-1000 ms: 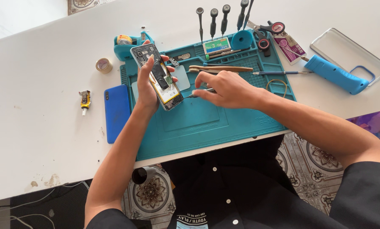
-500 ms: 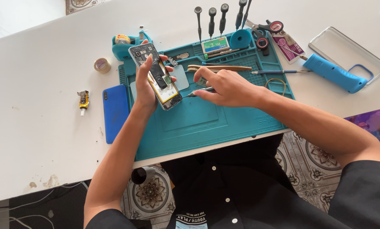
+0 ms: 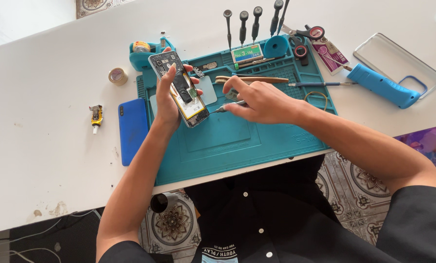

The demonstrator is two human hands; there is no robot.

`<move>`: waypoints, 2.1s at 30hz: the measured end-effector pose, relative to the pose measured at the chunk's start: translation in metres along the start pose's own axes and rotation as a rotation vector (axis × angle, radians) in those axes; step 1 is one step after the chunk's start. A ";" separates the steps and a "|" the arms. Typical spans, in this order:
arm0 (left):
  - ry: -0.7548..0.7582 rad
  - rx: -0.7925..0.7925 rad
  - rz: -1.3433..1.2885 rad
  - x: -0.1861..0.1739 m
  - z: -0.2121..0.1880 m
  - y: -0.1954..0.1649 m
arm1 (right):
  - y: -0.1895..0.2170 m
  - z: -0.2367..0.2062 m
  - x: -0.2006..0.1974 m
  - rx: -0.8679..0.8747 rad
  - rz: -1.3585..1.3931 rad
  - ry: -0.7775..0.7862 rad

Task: The person uses a metal prying tool to separate the back cover of a light blue smartphone, then uses a screwdriver to remove screws from the internal frame. The back cover is set aside, and the person continues to unscrew components inside the phone.

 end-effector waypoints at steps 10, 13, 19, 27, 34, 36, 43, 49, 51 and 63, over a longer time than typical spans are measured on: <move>0.007 -0.006 -0.026 0.007 -0.002 -0.004 | -0.004 0.002 0.005 0.008 -0.054 0.054; 0.004 -0.008 -0.015 0.008 -0.003 -0.004 | -0.005 0.000 0.005 0.009 -0.016 0.026; 0.003 -0.011 -0.016 0.008 -0.004 -0.005 | 0.002 0.001 0.000 -0.157 0.006 -0.059; -0.014 -0.012 -0.016 0.000 0.001 0.000 | -0.010 0.001 0.010 0.034 -0.025 0.086; -0.007 -0.001 0.009 0.000 0.001 -0.001 | 0.007 -0.004 -0.005 -0.310 0.006 -0.219; 0.001 -0.005 -0.001 0.002 0.000 -0.001 | -0.005 -0.001 0.005 -0.047 -0.006 -0.011; -0.005 -0.016 0.004 0.005 -0.001 -0.003 | 0.002 0.000 -0.002 -0.025 -0.033 -0.004; -0.003 -0.018 0.000 0.003 -0.002 -0.002 | 0.000 0.002 0.000 -0.048 -0.086 0.049; -0.001 -0.011 0.009 0.001 0.000 -0.001 | -0.001 0.002 -0.005 -0.067 -0.038 0.014; -0.026 0.000 0.027 -0.009 0.005 0.005 | 0.006 0.004 -0.004 -0.053 0.012 0.030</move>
Point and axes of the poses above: each hand's wrist, its own z-axis towards the middle knuckle, its own x-axis out of the palm, y = z × x, the point moved 6 cm from there along z, towards the middle knuckle, and after that the axes turned 13 degrees about -z, right-handed, at the moved point
